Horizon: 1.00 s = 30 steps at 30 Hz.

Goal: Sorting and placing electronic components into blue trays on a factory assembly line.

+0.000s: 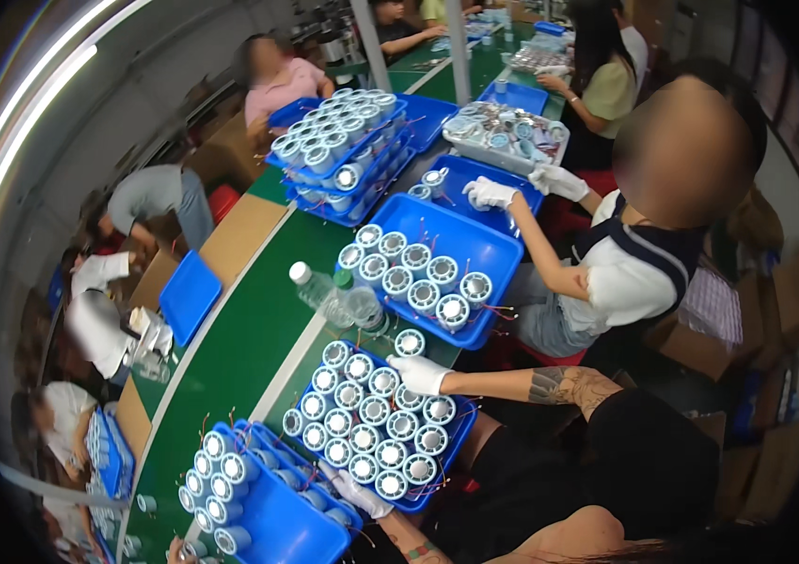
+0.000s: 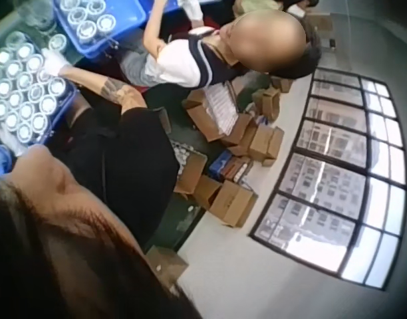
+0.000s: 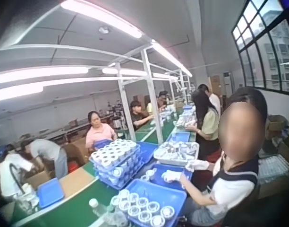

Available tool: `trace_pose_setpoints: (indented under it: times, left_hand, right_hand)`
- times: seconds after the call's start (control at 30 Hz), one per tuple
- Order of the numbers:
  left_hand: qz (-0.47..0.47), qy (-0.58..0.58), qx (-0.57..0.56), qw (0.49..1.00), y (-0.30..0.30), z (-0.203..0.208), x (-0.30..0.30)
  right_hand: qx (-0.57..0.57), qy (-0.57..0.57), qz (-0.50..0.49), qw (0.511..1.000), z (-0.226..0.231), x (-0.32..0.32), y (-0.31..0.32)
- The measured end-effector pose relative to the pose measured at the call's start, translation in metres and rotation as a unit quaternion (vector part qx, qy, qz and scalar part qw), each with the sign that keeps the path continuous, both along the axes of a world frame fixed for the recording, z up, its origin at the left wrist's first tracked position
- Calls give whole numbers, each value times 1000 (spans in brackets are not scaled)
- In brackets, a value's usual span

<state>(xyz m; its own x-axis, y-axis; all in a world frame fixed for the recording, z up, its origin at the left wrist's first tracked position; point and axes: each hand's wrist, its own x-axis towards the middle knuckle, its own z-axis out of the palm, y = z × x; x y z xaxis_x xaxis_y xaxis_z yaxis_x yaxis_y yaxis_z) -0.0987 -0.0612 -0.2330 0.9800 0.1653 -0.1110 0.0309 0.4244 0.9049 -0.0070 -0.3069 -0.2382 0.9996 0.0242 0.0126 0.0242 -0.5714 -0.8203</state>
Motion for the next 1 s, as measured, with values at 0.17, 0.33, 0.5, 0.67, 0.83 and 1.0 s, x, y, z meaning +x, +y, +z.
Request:
trace_pose_setpoints:
  times: [0.17, 0.33, 0.5, 0.67, 0.83, 1.0]
  left_hand:
    - [17, -34, -122, 992, 9, -13, 22]
    - [41, -52, -197, 978, 16, -24, 26]
    - [28, -37, -250, 967, 3, -6, 23]
    - [54, -26, -157, 986, 22, -22, 22]
    - [72, -2, 43, 996, 15, -23, 31]
    - [78, 35, 179, 980, 24, -7, 13]
  right_hand:
    - [-17, 23, 1, 1000, 12, 2, 4]
    - [2, 20, 10, 1000, 19, 6, 11]
    - [26, -39, 4, 999, -5, 3, -1]
    - [39, -26, 23, 999, 11, -9, -10]
    - [66, -26, 7, 997, -5, -31, -36]
    - [182, -13, 17, 983, 18, -49, -45]
